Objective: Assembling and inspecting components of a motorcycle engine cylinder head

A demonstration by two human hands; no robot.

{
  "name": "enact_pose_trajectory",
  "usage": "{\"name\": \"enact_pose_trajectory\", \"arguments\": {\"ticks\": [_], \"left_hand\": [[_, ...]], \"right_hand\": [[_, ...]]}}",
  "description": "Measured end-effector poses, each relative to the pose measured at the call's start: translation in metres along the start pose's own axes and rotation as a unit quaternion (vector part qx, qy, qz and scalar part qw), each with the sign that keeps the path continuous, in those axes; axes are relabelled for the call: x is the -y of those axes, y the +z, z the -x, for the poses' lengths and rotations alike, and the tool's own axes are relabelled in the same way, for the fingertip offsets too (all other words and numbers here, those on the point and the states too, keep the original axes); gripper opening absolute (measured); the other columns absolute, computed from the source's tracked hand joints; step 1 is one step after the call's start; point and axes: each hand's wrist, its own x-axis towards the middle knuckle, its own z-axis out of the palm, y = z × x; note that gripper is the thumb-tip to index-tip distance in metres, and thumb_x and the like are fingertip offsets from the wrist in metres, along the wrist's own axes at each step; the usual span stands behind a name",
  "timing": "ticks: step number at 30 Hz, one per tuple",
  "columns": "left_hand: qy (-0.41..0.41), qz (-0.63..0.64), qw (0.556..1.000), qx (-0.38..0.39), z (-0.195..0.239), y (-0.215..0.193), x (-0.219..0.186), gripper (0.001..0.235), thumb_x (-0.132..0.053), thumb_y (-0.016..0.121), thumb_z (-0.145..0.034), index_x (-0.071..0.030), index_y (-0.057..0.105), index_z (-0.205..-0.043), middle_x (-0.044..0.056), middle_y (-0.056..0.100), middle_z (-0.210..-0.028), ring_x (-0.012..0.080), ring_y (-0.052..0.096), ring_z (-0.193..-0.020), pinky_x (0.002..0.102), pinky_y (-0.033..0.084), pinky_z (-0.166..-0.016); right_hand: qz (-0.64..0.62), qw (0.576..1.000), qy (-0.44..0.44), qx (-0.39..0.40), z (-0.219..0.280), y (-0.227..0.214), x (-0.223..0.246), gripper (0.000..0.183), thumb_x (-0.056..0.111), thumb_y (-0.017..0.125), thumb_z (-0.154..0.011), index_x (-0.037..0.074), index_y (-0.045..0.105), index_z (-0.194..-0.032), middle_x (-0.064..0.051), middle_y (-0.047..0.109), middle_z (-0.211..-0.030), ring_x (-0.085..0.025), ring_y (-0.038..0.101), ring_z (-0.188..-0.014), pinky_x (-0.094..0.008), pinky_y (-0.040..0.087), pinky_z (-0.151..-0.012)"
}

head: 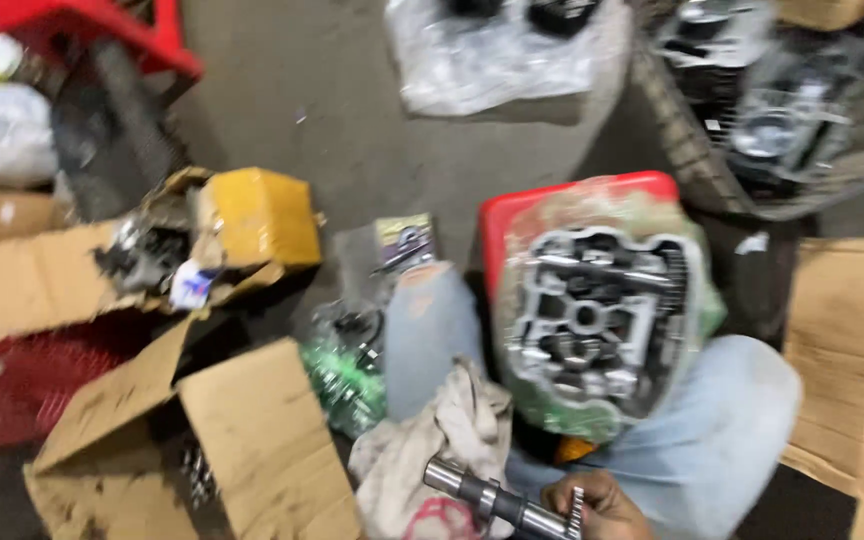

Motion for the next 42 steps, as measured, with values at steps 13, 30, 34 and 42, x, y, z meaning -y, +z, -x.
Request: {"name": "enact_pose_trajectory", "arguments": {"ticks": [13, 30, 34, 42], "left_hand": [[-0.138, 0.065, 0.987, 0.044, 0.032, -0.016, 0.091, 0.045, -0.042, 0.040, -0.099, -0.010, 0.063, -0.076, 0.006, 0.067, -0.077, 0.0224, 0.059, -0.066, 0.035, 0.050, -0.075], [-0.278, 0.086, 0.955, 0.057, 0.067, -0.018, 0.128, 0.020, -0.018, 0.060, -0.087, -0.004, 0.067, -0.099, 0.008, 0.074, -0.086, 0.0240, 0.065, -0.078, 0.037, 0.048, -0.084], [-0.321, 0.146, 0.934, 0.053, 0.080, -0.004, 0.105, 0.030, -0.020, 0.067, -0.082, -0.003, 0.066, -0.106, 0.009, 0.075, -0.092, 0.0240, 0.067, -0.082, 0.037, 0.051, -0.084], [-0.399, 0.260, 0.877, 0.065, 0.093, -0.009, 0.090, 0.051, -0.022, 0.080, -0.074, -0.001, 0.065, -0.118, 0.010, 0.076, -0.102, 0.0240, 0.071, -0.088, 0.037, 0.055, -0.084]], "right_hand": [[0.085, 0.917, 0.296, -0.254, -0.073, 0.166, 0.074, 0.049, 0.013, 0.060, -0.092, 0.001, 0.057, -0.140, -0.026, 0.077, -0.094, -0.027, 0.069, -0.064, -0.031, 0.051, -0.054], [0.674, 0.691, -0.216, -0.149, -0.104, 0.182, 0.068, 0.071, 0.006, 0.089, -0.064, -0.007, 0.058, -0.126, -0.025, 0.070, -0.124, -0.034, 0.074, -0.116, -0.037, 0.064, -0.094], [0.673, 0.684, -0.241, -0.144, -0.107, 0.175, 0.053, 0.069, 0.014, 0.092, -0.067, -0.007, 0.059, -0.124, -0.025, 0.071, -0.123, -0.028, 0.078, -0.102, -0.031, 0.068, -0.084], [0.334, 0.911, 0.055, -0.235, -0.092, 0.163, 0.037, 0.057, 0.004, 0.086, -0.068, -0.007, 0.068, -0.120, -0.011, 0.079, -0.076, -0.018, 0.070, -0.055, -0.028, 0.059, -0.054]]}}
